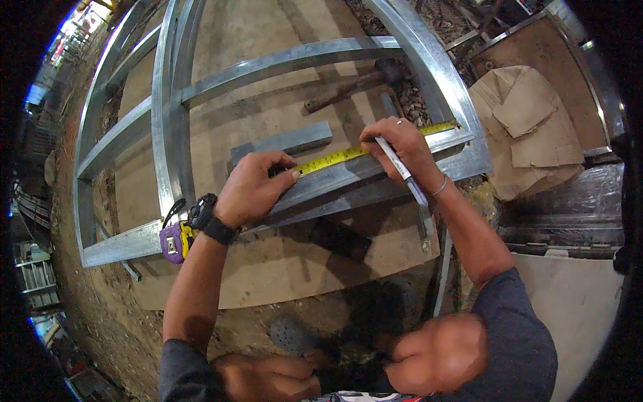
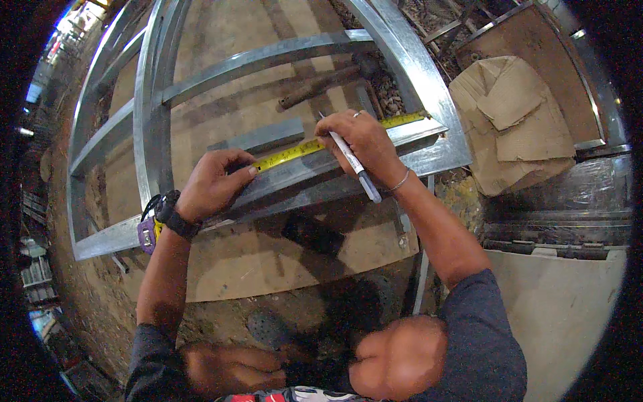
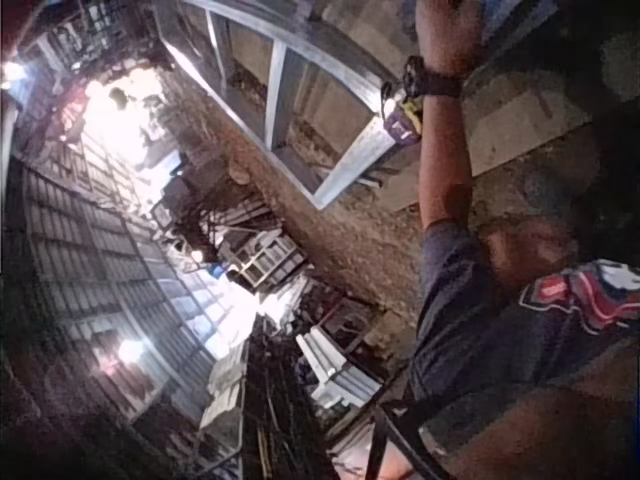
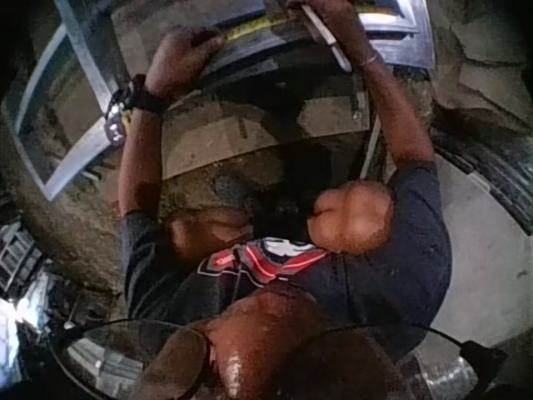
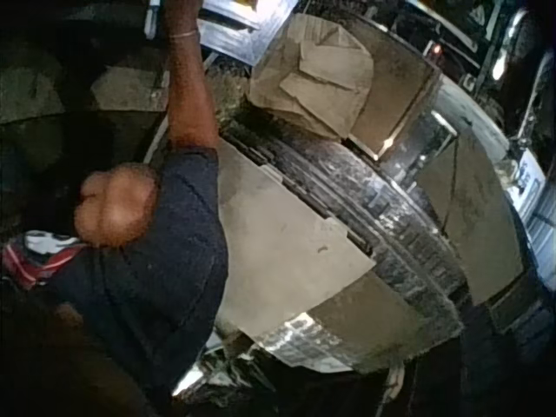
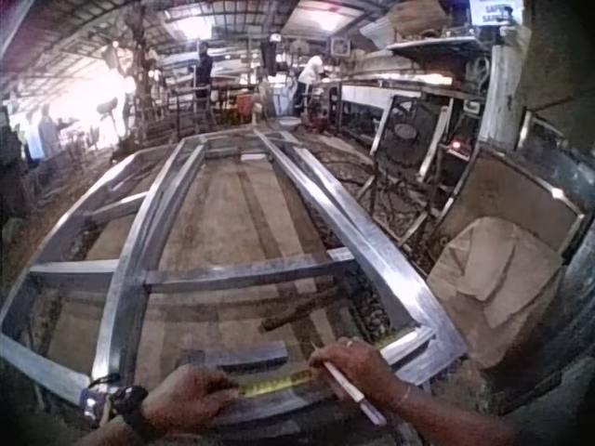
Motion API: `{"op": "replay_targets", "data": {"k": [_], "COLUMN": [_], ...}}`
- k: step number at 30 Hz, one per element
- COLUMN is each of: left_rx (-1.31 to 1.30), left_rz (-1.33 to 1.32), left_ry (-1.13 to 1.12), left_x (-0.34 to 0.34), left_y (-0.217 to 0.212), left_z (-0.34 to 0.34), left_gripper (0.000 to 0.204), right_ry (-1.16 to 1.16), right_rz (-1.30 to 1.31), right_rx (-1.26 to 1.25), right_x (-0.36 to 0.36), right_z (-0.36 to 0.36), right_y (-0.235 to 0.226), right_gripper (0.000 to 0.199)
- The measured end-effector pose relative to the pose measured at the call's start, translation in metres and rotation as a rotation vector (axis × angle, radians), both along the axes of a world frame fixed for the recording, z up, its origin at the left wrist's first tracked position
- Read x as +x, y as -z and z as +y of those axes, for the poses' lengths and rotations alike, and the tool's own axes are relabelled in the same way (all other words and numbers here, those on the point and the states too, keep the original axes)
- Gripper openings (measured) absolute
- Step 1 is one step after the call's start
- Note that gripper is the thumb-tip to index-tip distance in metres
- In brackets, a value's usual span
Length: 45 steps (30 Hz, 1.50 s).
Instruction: The person measures a metal frame using a tape measure and marks it with a marker. Another person briefly appears and gestures toward the frame.
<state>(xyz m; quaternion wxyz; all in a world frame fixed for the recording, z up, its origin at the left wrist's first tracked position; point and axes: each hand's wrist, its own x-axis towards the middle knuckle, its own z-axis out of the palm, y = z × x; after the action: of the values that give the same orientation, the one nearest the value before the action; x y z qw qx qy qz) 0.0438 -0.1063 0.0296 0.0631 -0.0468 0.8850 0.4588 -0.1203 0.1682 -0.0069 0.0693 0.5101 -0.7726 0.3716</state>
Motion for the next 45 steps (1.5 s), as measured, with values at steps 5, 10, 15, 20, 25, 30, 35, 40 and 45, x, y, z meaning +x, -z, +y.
{"op": "replay_targets", "data": {"k": [5,10,15,20,25,30,35,40,45], "left_rx": [-0.001,0.053,0.071,0.061,0.111,0.182,0.149,0.148,0.142], "left_rz": [-0.049,-0.094,-0.008,-0.008,0.008,-0.045,-0.042,-0.053,-0.044], "left_ry": [-0.022,-0.1,-0.126,-0.16,-0.159,-0.152,-0.15,-0.153,-0.152], "left_x": [-0.007,-0.007,-0.005,-0.004,-0.005,-0.004,-0.005,-0.006,-0.004], "left_y": [0.003,0.007,0.012,0.01,0.013,0.016,0.013,0.013,0.012], "left_z": [0.005,0.004,0.006,0.008,0.01,0.001,0.004,0.007,0.004], "left_gripper": [0.024,0.021,0.025,0.027,0.024,0.022,0.022,0.023,0.023], "right_ry": [-0.021,-0.006,0.012,0.038,0.147,0.159,0.073,0.078,0.009], "right_rz": [-0.008,0.034,0.068,0.104,0.088,-0.004,0.118,0.289,0.261], "right_rx": [0.017,0.015,-0.02,-0.059,-0.207,-0.312,-0.24,-0.227,-0.256], "right_x": [-0.002,-0.002,-0.002,0.003,0.025,0.054,0.074,0.071,0.06], "right_z": [0.002,0.001,0.002,0.001,0.005,0.009,0.006,0.006,-0.001], "right_y": [-0.002,0.001,0.0,-0.006,-0.01,-0.005,-0.01,-0.012,-0.013], "right_gripper": [0.025,0.024,0.024,0.025,0.024,0.023,0.029,0.035,0.039]}}
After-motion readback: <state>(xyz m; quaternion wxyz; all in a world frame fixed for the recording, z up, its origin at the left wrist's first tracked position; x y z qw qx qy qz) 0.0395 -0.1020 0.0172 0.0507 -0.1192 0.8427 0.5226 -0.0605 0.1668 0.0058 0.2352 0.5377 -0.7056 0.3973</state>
